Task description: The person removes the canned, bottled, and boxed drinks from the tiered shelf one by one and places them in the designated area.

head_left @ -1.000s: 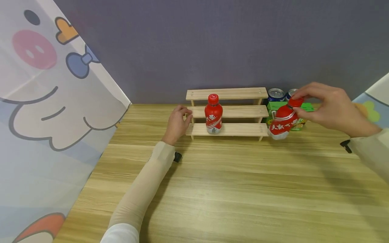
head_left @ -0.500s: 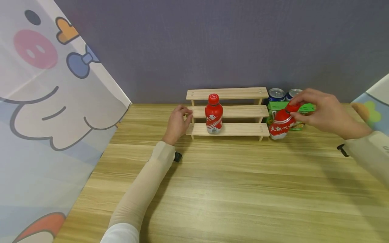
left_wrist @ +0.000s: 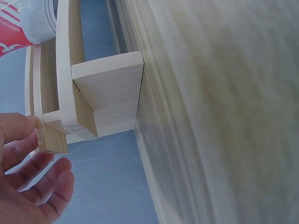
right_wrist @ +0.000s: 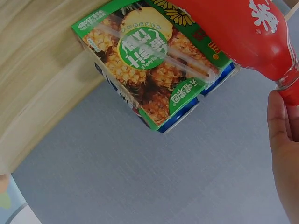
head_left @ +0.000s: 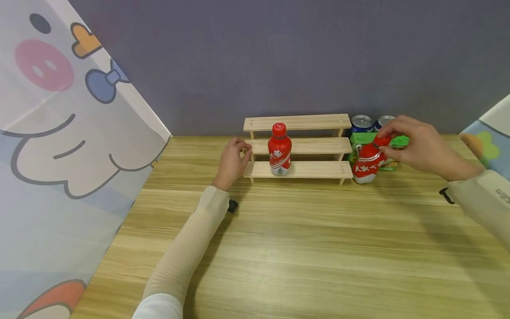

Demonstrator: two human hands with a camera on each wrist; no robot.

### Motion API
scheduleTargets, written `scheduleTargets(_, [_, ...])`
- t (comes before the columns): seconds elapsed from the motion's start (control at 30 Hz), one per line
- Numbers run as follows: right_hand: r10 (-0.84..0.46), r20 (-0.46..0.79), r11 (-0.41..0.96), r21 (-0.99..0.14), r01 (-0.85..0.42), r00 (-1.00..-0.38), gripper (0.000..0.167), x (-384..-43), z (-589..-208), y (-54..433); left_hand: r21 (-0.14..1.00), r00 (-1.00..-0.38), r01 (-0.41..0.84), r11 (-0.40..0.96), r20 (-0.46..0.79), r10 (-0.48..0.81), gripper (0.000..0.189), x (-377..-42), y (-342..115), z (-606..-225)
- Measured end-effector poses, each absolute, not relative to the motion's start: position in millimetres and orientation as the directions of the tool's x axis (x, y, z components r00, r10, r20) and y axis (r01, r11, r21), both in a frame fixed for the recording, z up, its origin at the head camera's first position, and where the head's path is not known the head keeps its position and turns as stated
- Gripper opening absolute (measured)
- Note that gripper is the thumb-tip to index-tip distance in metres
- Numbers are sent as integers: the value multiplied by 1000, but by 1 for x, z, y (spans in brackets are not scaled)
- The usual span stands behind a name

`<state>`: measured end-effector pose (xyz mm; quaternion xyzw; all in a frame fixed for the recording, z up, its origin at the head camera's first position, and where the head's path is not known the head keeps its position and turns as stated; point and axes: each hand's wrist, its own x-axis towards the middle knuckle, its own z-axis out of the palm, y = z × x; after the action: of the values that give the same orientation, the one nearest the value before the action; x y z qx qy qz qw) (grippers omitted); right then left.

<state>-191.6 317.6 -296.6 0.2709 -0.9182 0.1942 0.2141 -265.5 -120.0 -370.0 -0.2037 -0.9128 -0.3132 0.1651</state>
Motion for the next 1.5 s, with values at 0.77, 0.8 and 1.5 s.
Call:
scheduleTargets(0.77, [-484,573,664,-252,-704,-662,37,-189,-270,270,523,-874,460,718,409,261,18,-265,-122,-372])
scheduleTargets(0.8, [-490,574,656,-253,-711,-656,37,-189,-270,267,523,-874,459,719,408,262,18,-265,-122,-372])
scheduleTargets(1.5, [-567,585,480,-338,-809,-580,33,-219,-273,181,528,-877,457,715,404,262,19,-266,-121,-369])
